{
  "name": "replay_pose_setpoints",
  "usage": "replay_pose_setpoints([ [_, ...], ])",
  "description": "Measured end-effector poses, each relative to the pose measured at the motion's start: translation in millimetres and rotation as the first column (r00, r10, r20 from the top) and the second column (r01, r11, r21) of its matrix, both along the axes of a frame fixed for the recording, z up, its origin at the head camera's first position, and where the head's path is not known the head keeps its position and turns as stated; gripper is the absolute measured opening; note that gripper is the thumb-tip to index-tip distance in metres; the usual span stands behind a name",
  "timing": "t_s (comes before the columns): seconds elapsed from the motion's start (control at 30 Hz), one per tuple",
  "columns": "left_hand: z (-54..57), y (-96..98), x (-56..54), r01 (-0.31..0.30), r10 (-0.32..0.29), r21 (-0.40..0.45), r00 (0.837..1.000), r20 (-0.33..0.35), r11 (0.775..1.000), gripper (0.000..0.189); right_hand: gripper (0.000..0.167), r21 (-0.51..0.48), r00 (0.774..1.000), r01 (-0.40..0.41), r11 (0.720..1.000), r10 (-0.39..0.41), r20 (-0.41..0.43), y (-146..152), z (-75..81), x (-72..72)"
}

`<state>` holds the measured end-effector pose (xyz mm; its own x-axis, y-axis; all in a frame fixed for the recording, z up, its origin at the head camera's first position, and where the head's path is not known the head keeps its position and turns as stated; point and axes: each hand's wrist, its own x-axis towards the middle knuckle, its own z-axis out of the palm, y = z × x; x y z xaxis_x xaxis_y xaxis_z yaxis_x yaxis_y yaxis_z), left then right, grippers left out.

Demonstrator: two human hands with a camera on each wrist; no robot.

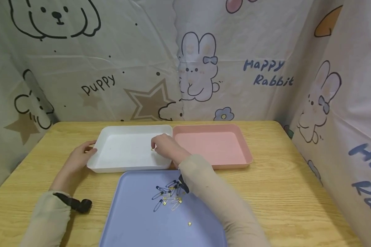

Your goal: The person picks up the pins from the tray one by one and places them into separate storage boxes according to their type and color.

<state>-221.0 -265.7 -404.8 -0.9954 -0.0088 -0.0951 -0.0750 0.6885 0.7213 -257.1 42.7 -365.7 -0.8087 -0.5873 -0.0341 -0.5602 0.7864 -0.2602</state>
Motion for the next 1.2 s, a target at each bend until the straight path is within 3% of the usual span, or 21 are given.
replay_pose_setpoints([
  [0.17, -0.8, -0.4, -0.8, 0.005, -0.005, -0.002, 1.000, -0.007, 1.000, 0.051, 0.018, -0.011, 1.000, 0.018, 1.000, -0.018, -0.010, -4.4, -2.7, -2.8],
  [0.4, -1.6, -0.3, -0.2, 0.001, -0.001, -0.001, 1.000, -0.017, 1.000, 0.050, 0.023, -0.071, 0.996, 0.065, 0.995, -0.060, 0.073, -7.2, -6.7, -1.2],
  [0.53, -2.6, 0.2, -0.9, -0.002, 0.002, -0.004, 1.000, -0.026, 1.000, 0.049, 0.022, -0.066, 0.995, 0.066, 0.996, -0.061, 0.074, -5.7, -8.6, -0.8],
  [0.9, -0.8, 0.8, -4.9, -0.006, 0.005, -0.011, 0.999, -0.042, 1.000, 0.048, 0.018, -0.058, 1.000, -0.012, 0.998, 0.012, 0.016, 5.1, 0.4, 2.2],
  [1.2, -0.3, 2.0, -1.1, -0.017, 0.016, -0.006, 1.000, -0.012, 1.000, 0.049, 0.012, -0.078, 0.998, -0.066, 0.995, 0.066, 0.000, 23.3, 11.1, 20.7],
])
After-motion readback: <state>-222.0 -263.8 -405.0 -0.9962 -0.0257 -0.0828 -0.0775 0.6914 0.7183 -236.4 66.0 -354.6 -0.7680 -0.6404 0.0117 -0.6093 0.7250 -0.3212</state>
